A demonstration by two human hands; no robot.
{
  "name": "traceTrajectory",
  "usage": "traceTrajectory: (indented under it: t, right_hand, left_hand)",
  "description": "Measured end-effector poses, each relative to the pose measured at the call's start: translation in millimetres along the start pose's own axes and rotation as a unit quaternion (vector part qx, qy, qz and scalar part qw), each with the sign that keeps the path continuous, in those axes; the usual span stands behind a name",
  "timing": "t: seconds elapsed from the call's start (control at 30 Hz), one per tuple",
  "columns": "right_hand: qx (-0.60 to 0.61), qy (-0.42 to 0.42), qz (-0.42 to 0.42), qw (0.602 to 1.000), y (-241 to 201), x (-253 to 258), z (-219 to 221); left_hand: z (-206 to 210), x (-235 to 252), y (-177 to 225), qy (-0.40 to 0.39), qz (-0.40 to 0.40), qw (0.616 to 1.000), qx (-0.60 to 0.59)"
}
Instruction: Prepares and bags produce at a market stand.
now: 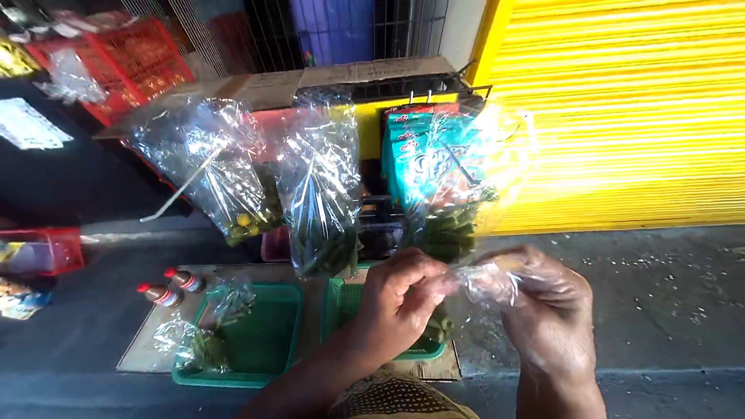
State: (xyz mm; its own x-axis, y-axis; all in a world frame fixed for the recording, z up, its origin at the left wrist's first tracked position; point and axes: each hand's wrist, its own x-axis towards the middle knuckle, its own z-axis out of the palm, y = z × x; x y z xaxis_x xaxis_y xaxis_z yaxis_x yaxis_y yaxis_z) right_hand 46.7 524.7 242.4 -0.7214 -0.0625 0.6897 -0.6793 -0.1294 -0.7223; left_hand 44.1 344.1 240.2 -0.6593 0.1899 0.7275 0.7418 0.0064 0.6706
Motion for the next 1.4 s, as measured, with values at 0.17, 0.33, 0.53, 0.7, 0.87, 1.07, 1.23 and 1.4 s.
traceTrajectory:
  t: [0.17,0.33,0.53,0.7,0.87,1.07,1.23,1.4]
  right_hand:
    - [-0.025,0.043,-0.062,0.997,-15,26,8]
    - [-0.078,0.064,-0.06,0.993,-26,60,3]
    - [-0.075,0.051,0.018,0.996,-10,78,6]
    - [-0.081,0.075,0.02,0.994,-2,76,12]
    - [-0.083,0.104,-0.018,0.991,9,78,17]
    - [-0.113,0.103,-0.014,0.988,26,86,16]
    - [-0.186,0.103,-0.032,0.977,40,95,17]
    - [-0.245,0.123,-0.01,0.962,18,99,6]
  left_hand:
    - [7,34,21,0.008,-0.004,1.0,-0.025]
    - [13,74,32,0.047,0.026,0.998,0.037]
    - [21,96,8,0.048,0.006,0.997,0.057]
    - [27,97,-2,0.055,0.012,0.997,0.052]
    - [29,97,-15,0.07,0.005,0.996,0.058]
    - [26,104,-31,0.077,-0.034,0.994,0.067]
    - [21,111,-41,0.084,-0.034,0.982,0.167]
    - [11,116,-38,0.112,-0.044,0.977,0.178]
